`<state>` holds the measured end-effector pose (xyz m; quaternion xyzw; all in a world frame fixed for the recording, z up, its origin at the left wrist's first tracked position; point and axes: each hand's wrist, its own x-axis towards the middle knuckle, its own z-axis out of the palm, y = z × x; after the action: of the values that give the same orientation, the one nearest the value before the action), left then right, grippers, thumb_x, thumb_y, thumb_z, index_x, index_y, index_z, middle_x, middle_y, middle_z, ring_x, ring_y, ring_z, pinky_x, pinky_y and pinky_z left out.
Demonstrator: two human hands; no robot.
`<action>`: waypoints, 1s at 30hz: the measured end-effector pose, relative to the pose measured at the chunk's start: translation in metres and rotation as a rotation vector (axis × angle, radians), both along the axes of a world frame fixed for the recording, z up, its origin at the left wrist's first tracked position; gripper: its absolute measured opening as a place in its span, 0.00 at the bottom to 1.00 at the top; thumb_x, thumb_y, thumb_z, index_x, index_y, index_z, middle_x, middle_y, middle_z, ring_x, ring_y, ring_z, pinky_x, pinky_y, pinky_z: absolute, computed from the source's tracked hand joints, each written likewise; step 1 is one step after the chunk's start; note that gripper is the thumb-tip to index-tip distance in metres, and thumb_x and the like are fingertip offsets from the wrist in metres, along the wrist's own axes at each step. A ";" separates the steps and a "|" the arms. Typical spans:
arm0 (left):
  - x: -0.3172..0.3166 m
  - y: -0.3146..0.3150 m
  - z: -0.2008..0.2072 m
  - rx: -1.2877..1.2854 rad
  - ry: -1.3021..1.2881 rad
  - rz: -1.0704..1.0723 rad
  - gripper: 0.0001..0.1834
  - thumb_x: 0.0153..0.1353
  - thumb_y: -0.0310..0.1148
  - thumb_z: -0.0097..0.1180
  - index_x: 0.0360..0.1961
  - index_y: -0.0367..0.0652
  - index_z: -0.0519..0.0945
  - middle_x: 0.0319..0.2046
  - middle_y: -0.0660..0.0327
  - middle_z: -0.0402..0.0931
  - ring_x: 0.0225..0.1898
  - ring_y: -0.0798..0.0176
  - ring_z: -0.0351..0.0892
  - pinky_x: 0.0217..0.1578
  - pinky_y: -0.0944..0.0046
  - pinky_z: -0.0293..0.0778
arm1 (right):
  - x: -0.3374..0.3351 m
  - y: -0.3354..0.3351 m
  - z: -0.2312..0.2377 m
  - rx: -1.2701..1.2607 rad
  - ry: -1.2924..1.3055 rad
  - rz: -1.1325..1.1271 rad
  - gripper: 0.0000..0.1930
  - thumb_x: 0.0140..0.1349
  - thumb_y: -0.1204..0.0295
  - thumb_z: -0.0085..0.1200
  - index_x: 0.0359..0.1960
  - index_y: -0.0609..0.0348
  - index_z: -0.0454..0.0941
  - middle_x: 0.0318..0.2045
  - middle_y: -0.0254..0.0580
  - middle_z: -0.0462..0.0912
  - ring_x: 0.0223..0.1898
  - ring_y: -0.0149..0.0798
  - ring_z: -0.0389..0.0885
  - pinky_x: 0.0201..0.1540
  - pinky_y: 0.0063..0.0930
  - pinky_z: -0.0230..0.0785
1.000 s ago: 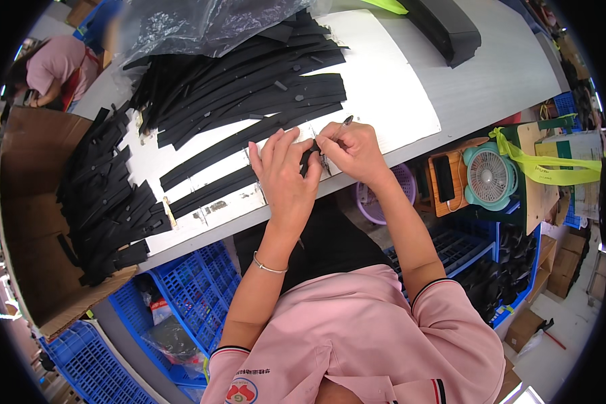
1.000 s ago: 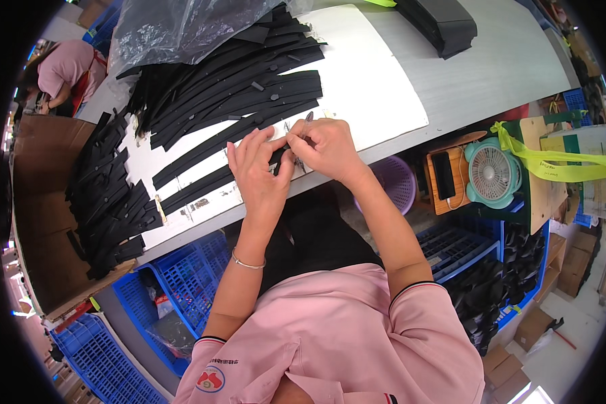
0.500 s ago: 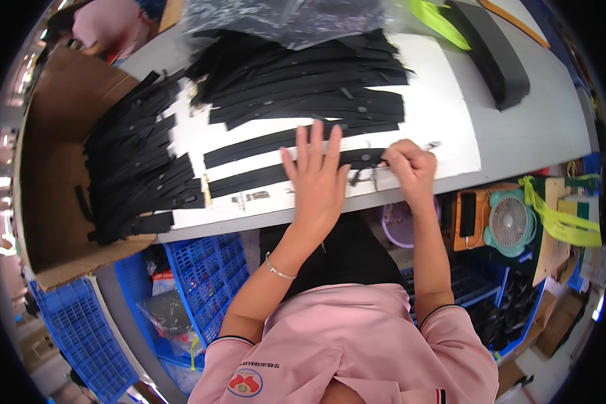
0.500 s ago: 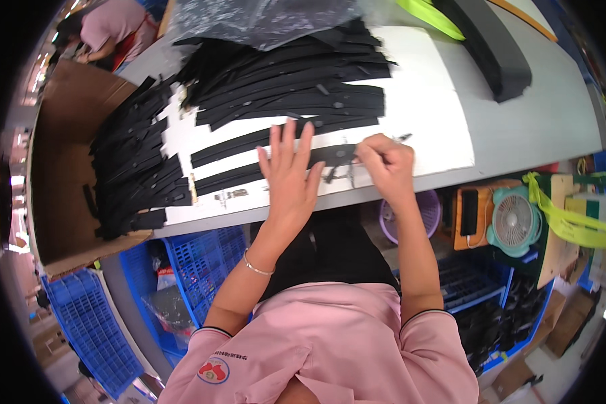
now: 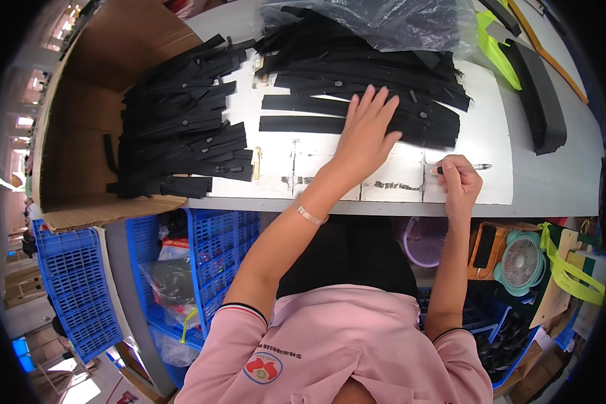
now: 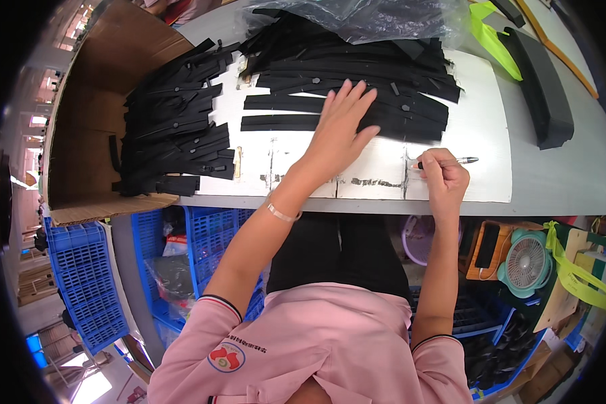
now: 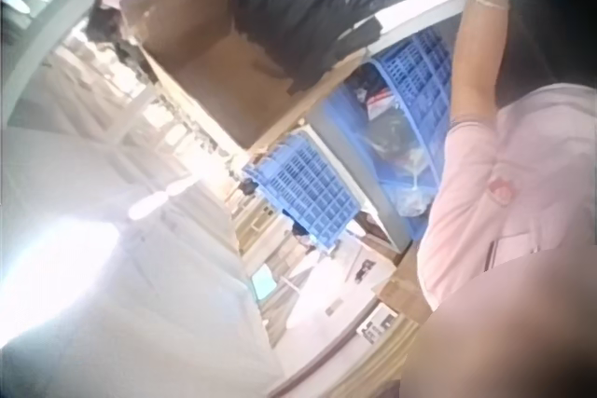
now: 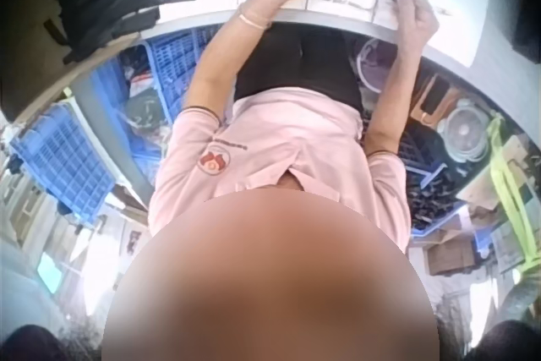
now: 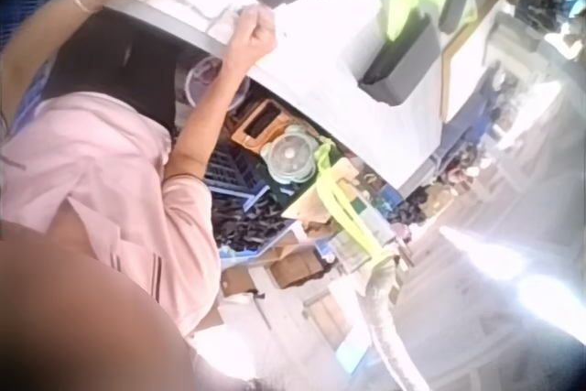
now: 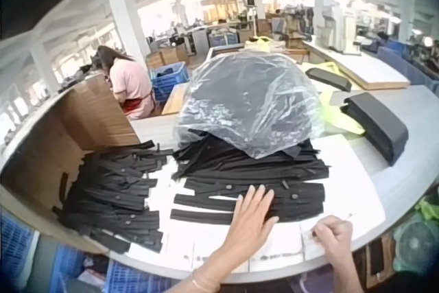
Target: Use a pen to mark lines on black rubber or fabric strips placed on a guide template on a workbench.
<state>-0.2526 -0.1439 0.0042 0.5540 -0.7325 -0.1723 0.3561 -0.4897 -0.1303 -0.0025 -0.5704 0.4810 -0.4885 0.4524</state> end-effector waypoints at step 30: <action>0.074 0.091 0.021 -0.041 0.080 0.312 0.07 0.69 0.25 0.61 0.46 0.40 0.85 0.48 0.55 0.85 0.46 0.54 0.85 0.49 0.59 0.79 | 0.011 -0.002 0.016 -0.096 0.139 0.054 0.11 0.77 0.71 0.52 0.55 0.61 0.80 0.37 0.39 0.88 0.36 0.25 0.83 0.41 0.21 0.75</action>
<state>-0.1788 -0.0531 0.0251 0.6464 -0.6261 -0.1219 0.4186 -0.4785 -0.1320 0.0133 -0.6366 0.4719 -0.4578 0.4030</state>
